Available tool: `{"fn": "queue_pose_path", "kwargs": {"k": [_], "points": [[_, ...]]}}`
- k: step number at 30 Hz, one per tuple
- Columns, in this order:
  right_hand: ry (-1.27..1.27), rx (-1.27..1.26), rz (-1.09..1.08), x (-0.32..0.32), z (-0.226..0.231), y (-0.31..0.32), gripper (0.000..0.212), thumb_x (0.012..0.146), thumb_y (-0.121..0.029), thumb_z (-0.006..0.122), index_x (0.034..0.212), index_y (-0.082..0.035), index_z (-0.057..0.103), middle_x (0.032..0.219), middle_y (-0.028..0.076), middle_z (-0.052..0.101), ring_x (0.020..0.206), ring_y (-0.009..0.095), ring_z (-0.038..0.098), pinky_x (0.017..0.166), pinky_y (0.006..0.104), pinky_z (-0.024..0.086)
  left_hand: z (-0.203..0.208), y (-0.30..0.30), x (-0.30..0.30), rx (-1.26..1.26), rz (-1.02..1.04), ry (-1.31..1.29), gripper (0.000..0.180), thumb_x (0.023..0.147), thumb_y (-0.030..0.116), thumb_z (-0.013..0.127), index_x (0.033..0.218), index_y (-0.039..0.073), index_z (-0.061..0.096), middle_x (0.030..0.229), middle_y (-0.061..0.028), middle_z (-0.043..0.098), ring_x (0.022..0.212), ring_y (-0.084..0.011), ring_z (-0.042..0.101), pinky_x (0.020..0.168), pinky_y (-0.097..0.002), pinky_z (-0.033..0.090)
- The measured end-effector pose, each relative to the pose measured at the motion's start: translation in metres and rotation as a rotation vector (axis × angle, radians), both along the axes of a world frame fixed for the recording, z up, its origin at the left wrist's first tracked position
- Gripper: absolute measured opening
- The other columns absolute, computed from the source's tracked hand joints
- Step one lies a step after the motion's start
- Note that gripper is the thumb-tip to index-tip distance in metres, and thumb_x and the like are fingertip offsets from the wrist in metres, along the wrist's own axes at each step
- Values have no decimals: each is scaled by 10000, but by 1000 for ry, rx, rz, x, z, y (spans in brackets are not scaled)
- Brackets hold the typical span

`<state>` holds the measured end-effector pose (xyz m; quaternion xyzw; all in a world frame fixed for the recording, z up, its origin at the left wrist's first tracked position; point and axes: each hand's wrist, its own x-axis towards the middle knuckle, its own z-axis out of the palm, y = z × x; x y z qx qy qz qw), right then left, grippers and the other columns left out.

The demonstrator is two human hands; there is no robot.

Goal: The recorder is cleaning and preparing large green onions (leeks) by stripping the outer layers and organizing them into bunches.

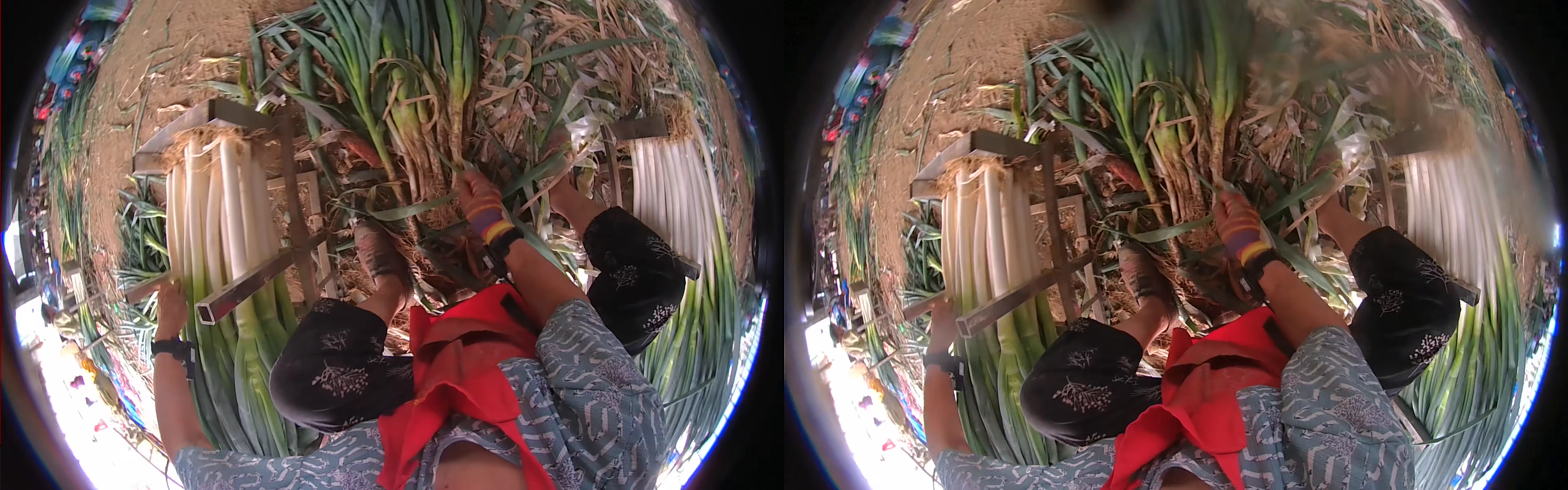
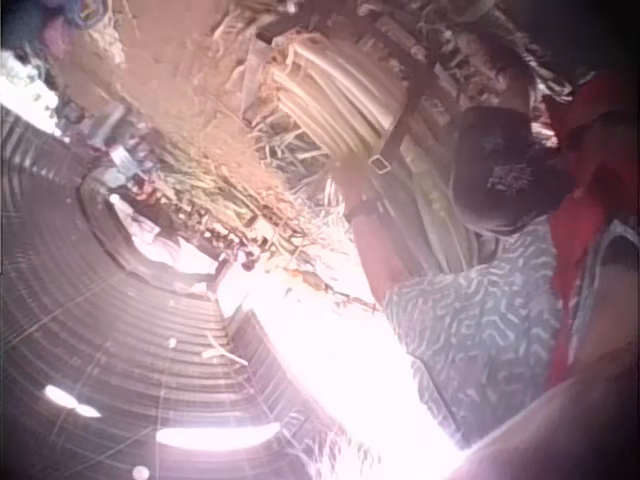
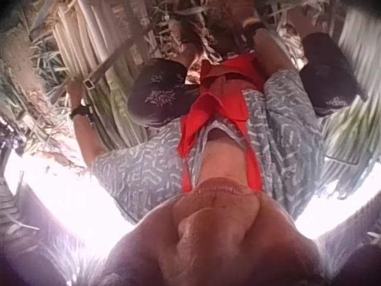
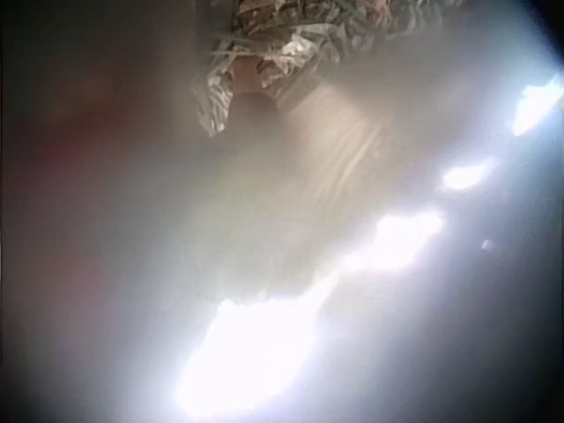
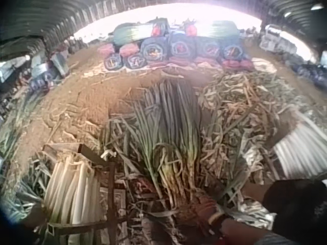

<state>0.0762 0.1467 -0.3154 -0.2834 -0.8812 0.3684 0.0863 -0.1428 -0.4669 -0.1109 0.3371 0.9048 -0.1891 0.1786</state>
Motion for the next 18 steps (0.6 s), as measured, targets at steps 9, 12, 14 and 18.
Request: {"fn": "queue_pose_path", "kwargs": {"k": [9,12,14,18], "points": [[-659,-246,-88,-76,19,35,420,786,-388,616,977,-13,608,879,194,625,817,343,604,702,438,467,47,77,11,597,1140,-147,495,834,106,527,1294,-23,396,996,-170,588,768,-163,591,569,-265,493],[-798,-285,-27,-78,-13,32,411,771,-379,642,935,-3,630,838,178,631,750,273,612,653,420,473,99,127,18,822,1109,-114,466,871,174,544,1262,-51,428,944,-111,600,743,-123,579,584,-236,480],[-766,-300,-78,-57,-39,55,397,764,-365,657,939,-9,636,874,172,633,755,243,610,653,406,480,139,236,38,1009,881,-1,445,891,241,562,1180,-90,489,931,-93,602,721,-114,584,635,-228,483],[-563,-814,-284,-21,-10,81,350,788,-253,648,993,26,595,870,152,621,751,261,609,619,378,500,164,369,95,1147,526,-347,278,860,157,491,1000,-57,599,964,-96,620,783,-149,612,679,-280,507]]}}
